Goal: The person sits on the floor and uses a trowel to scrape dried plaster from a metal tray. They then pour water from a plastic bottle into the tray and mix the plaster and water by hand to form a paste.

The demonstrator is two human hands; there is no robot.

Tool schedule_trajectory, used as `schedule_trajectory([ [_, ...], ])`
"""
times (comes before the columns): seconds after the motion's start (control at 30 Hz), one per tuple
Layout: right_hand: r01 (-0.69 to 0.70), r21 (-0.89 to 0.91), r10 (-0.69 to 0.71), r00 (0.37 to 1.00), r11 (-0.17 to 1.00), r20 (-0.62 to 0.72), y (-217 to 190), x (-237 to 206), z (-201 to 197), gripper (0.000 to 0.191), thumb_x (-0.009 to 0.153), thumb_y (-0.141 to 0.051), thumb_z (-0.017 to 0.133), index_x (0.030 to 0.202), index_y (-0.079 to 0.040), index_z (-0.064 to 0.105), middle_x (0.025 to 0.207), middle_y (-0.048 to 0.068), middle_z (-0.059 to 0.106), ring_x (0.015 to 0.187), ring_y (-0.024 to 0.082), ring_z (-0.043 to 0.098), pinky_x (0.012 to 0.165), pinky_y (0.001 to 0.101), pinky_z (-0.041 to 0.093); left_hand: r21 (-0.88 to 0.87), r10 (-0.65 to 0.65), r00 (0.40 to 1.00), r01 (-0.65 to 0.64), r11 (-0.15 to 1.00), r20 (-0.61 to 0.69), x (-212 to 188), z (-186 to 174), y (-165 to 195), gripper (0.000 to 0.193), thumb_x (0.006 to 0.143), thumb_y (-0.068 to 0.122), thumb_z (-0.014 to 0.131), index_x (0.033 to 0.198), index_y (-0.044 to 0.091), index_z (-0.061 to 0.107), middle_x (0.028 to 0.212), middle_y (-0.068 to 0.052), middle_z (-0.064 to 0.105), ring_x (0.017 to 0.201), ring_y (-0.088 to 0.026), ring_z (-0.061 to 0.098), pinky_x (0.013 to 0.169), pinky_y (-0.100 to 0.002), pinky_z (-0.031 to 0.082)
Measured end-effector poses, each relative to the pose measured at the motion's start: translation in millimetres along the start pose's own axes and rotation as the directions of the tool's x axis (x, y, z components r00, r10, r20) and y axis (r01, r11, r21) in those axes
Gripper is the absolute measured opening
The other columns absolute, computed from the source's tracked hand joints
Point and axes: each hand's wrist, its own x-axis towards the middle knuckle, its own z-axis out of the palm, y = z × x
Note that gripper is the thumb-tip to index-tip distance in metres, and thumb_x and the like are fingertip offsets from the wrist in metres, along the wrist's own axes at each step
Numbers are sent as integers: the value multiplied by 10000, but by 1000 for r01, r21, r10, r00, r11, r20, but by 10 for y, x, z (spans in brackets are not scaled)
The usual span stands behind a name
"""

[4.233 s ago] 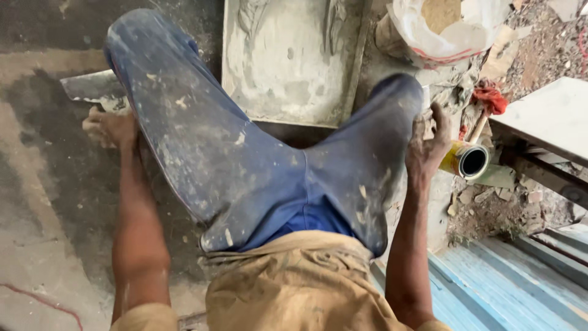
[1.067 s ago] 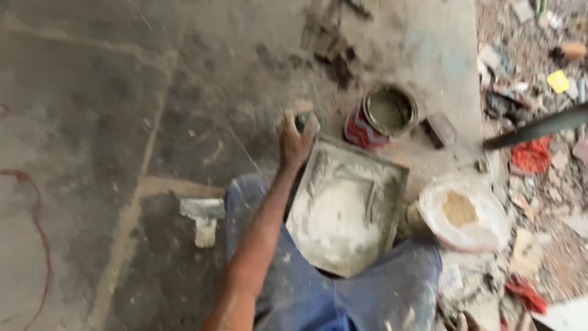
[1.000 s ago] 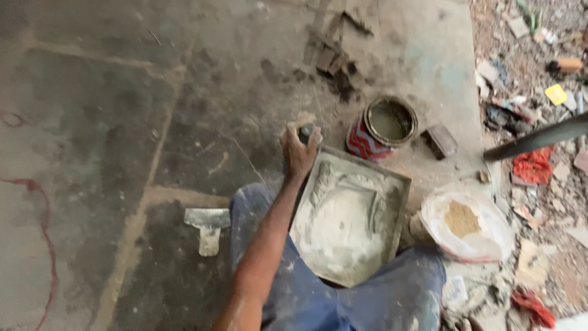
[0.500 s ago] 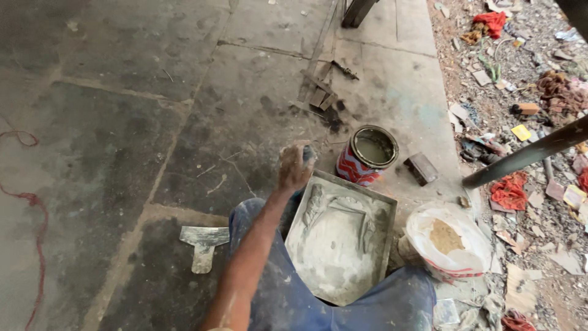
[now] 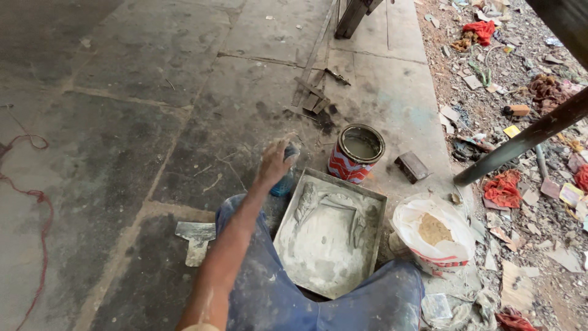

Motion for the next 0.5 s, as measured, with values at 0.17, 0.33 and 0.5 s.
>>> schedule_trajectory([
  [0.17, 30, 62, -29, 999, 998, -23, -47, 16, 67, 221, 1082, -48, 599, 1264, 77, 592, 1085, 172, 670, 872, 258, 713, 748, 350, 648, 146, 93, 973, -126, 981, 213, 353, -311, -273, 864, 745, 478, 918, 1401, 61, 539, 1374, -228, 571, 1281, -435, 504, 1087, -541, 388],
  [0.33, 141, 238, -122, 988, 961, -93, 95, -127, -94, 204, 1080, -32, 600, 1248, 84, 595, 1075, 170, 665, 860, 256, 712, 745, 349, 651, 168, 49, 907, -130, 977, 417, 493, -490, -425, 918, 637, 399, 952, 1371, 28, 547, 1400, -228, 528, 1332, -424, 490, 1109, -487, 411],
  [0.5, 294, 427, -237, 954, 855, -183, 401, -232, -96, 188, 1079, -15, 601, 1233, 92, 598, 1065, 169, 660, 848, 255, 710, 743, 349, 654, 341, 33, 980, -100, 935, 197, 156, -489, -392, 747, 760, 357, 930, 1314, 18, 561, 1506, -237, 479, 1373, -409, 481, 1105, -477, 443],
])
